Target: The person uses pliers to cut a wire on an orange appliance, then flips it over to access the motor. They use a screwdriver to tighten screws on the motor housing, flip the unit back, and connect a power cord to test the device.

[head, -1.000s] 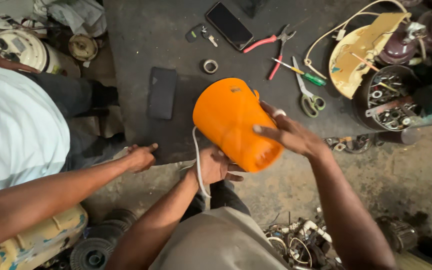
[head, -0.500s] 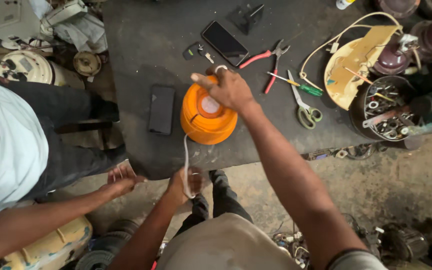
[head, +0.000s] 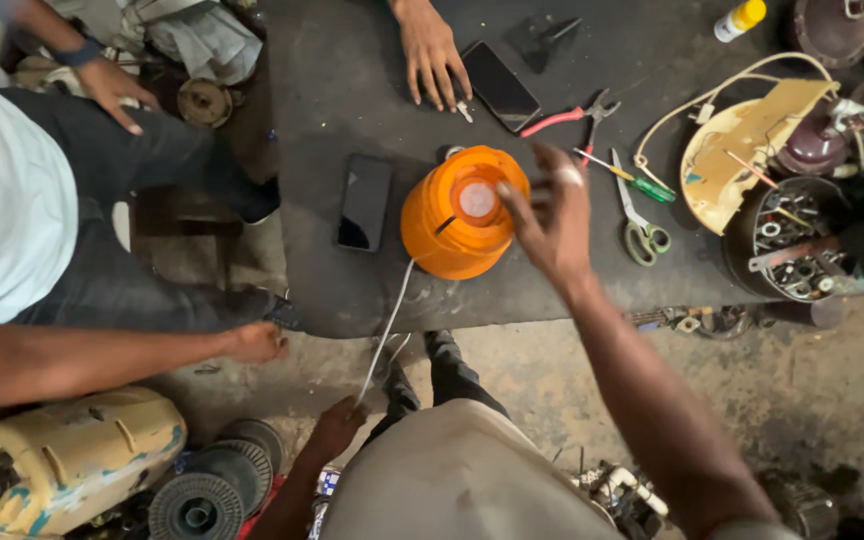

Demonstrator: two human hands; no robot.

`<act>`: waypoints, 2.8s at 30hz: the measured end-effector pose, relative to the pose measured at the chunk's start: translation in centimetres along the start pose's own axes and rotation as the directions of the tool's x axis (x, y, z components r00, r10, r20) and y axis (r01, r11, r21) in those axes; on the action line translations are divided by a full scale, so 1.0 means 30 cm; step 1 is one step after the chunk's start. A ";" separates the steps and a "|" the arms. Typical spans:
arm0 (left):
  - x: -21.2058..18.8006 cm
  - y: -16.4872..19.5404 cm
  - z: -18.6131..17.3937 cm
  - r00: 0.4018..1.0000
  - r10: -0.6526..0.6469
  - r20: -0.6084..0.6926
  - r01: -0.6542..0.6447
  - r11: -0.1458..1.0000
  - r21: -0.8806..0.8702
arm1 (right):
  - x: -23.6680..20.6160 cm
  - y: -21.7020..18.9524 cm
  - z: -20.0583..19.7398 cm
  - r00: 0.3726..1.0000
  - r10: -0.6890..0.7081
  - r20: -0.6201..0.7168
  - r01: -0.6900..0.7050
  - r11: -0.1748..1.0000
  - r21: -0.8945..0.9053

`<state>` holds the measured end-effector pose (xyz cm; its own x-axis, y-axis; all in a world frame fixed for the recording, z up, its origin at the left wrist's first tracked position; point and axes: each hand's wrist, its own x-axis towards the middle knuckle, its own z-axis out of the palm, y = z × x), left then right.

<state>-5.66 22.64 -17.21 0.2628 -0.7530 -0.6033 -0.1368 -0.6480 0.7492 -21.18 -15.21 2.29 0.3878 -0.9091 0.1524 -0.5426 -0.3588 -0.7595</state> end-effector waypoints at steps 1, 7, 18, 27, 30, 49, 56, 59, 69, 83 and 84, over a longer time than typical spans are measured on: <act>-0.014 -0.016 -0.013 1.000 -0.005 -0.018 0.006 1.000 0.030 | -0.085 0.020 0.013 0.996 -0.020 -0.082 0.018 0.999 -0.028; -0.187 0.022 -0.135 0.996 0.062 -0.067 -0.051 0.986 0.157 | -0.562 0.125 0.250 0.816 0.206 0.540 -0.412 0.863 0.292; -0.285 0.618 -0.168 0.768 0.621 -0.155 -0.633 0.774 -0.033 | -0.840 0.044 0.514 0.547 -0.476 0.689 0.015 0.828 0.561; -0.193 0.179 -0.186 0.778 0.525 0.345 -0.453 0.849 -0.271 | -0.679 -0.361 0.118 0.462 -0.591 0.662 -0.480 0.461 0.747; -0.073 0.022 -0.169 0.808 0.513 0.290 -0.584 0.762 0.278 | -0.659 -0.405 -0.008 0.563 -0.420 0.711 -0.648 0.309 0.696; -0.291 0.707 -0.486 0.691 0.713 -0.120 -0.509 0.598 0.620 | -0.889 0.318 0.090 0.339 0.665 0.666 -0.807 -0.159 0.569; -0.181 0.385 -0.283 0.914 0.372 0.163 -0.375 0.620 0.688 | -0.932 0.431 0.096 0.567 0.761 0.316 -0.815 0.573 0.082; -0.117 0.344 -0.234 0.898 0.431 0.086 -0.405 0.737 0.540 | -0.906 0.463 0.042 0.580 0.710 0.401 -0.777 0.630 0.008; 0.387 0.695 -0.094 0.757 0.618 -0.212 -0.592 0.786 0.177 | -0.273 0.306 -0.015 0.919 0.287 0.270 -0.364 0.880 0.306; 0.416 0.852 0.103 0.563 0.645 -0.517 -0.604 0.748 0.275 | 0.320 0.325 0.183 0.814 -0.005 0.581 -0.245 0.904 0.351; 0.429 0.844 0.075 0.571 0.662 -0.485 -0.619 0.735 0.276 | 0.297 0.361 0.185 0.829 0.037 0.558 -0.342 0.823 0.453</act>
<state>-7.91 -3.71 -6.63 0.5223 -0.8040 0.2841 -0.5266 -0.0421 0.8491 -19.47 -26.03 -8.08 0.7171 -0.6488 -0.2546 -0.2414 0.1115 -0.9640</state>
